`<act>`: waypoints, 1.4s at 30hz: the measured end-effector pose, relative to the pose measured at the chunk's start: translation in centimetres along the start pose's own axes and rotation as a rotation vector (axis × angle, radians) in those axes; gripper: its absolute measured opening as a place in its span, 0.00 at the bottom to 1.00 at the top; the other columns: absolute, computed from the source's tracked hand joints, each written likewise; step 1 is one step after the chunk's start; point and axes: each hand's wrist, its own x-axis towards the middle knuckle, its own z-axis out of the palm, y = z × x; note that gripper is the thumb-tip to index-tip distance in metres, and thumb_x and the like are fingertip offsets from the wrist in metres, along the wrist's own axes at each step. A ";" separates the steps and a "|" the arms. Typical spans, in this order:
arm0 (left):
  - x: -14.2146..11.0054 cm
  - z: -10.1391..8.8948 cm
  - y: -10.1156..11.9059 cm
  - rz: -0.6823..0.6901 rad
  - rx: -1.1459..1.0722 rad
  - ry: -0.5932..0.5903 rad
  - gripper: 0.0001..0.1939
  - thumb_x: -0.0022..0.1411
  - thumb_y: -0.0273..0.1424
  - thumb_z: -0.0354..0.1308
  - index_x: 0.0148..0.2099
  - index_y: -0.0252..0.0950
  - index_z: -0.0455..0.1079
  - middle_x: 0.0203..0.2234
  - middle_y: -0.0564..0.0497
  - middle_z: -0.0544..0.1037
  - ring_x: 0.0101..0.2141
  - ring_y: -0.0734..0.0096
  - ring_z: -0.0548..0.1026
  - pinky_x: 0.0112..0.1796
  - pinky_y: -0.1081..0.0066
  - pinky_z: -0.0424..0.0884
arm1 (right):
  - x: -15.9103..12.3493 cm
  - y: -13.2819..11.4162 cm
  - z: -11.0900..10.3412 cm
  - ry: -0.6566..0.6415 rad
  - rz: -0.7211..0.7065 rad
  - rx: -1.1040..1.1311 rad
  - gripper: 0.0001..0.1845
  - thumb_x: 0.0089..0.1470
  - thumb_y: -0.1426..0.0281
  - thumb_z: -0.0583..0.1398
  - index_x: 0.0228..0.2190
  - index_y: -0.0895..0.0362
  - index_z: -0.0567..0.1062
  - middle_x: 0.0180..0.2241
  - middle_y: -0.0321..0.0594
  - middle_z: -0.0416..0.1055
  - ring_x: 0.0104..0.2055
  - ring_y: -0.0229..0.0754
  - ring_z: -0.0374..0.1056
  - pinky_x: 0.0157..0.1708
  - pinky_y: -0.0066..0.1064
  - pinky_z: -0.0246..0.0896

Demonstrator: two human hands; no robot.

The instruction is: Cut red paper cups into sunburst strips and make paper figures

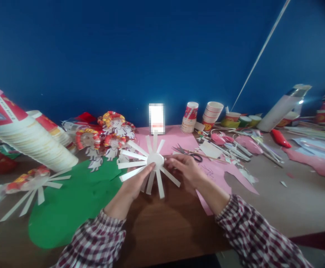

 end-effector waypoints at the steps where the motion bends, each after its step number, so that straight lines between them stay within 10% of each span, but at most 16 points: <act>1: 0.2 -0.1 0.2 0.009 -0.009 0.026 0.26 0.43 0.38 0.71 0.46 0.33 0.75 0.38 0.45 0.81 0.44 0.53 0.77 0.46 0.60 0.73 | 0.4 -0.4 -0.9 0.092 -0.073 -0.075 0.15 0.46 0.59 0.66 0.32 0.57 0.80 0.27 0.39 0.77 0.27 0.39 0.70 0.25 0.28 0.61; 4: 0.7 -0.3 0.9 0.066 -0.071 0.103 0.27 0.43 0.37 0.71 0.47 0.32 0.74 0.40 0.45 0.81 0.46 0.54 0.76 0.48 0.60 0.72 | 1.2 -1.6 -4.1 0.341 -0.269 -0.523 0.10 0.53 0.65 0.60 0.32 0.58 0.79 0.29 0.42 0.77 0.31 0.42 0.70 0.30 0.31 0.62; 9: 1.0 -0.2 2.0 0.106 -0.182 0.207 0.27 0.44 0.30 0.71 0.48 0.33 0.72 0.41 0.46 0.80 0.45 0.60 0.77 0.47 0.65 0.73 | 1.1 -2.4 -6.8 0.340 -0.030 -1.429 0.11 0.54 0.73 0.55 0.31 0.57 0.79 0.30 0.49 0.77 0.35 0.50 0.72 0.32 0.34 0.59; 24: 1.4 -0.8 2.9 0.053 -0.282 0.293 0.15 0.50 0.25 0.67 0.42 0.31 0.74 0.33 0.49 0.82 0.29 0.71 0.79 0.35 0.72 0.78 | 1.6 -0.7 -5.9 0.080 -0.169 -1.418 0.15 0.50 0.77 0.57 0.40 0.57 0.78 0.37 0.46 0.77 0.41 0.46 0.71 0.40 0.30 0.60; 31: 1.5 -1.0 3.3 0.082 -0.331 0.325 0.09 0.53 0.23 0.64 0.39 0.28 0.74 0.28 0.48 0.81 0.27 0.72 0.79 0.33 0.74 0.77 | 1.0 -0.7 -4.8 -0.021 -0.383 -1.296 0.24 0.53 0.79 0.54 0.53 0.58 0.70 0.56 0.45 0.67 0.55 0.43 0.65 0.54 0.31 0.56; 42: 1.4 -1.2 4.1 0.062 -0.389 0.323 0.02 0.57 0.22 0.58 0.34 0.29 0.71 0.19 0.52 0.78 0.20 0.76 0.76 0.30 0.76 0.76 | 0.5 -1.0 -3.6 0.012 -0.239 -1.539 0.17 0.58 0.74 0.55 0.49 0.56 0.73 0.49 0.46 0.73 0.51 0.47 0.66 0.49 0.33 0.58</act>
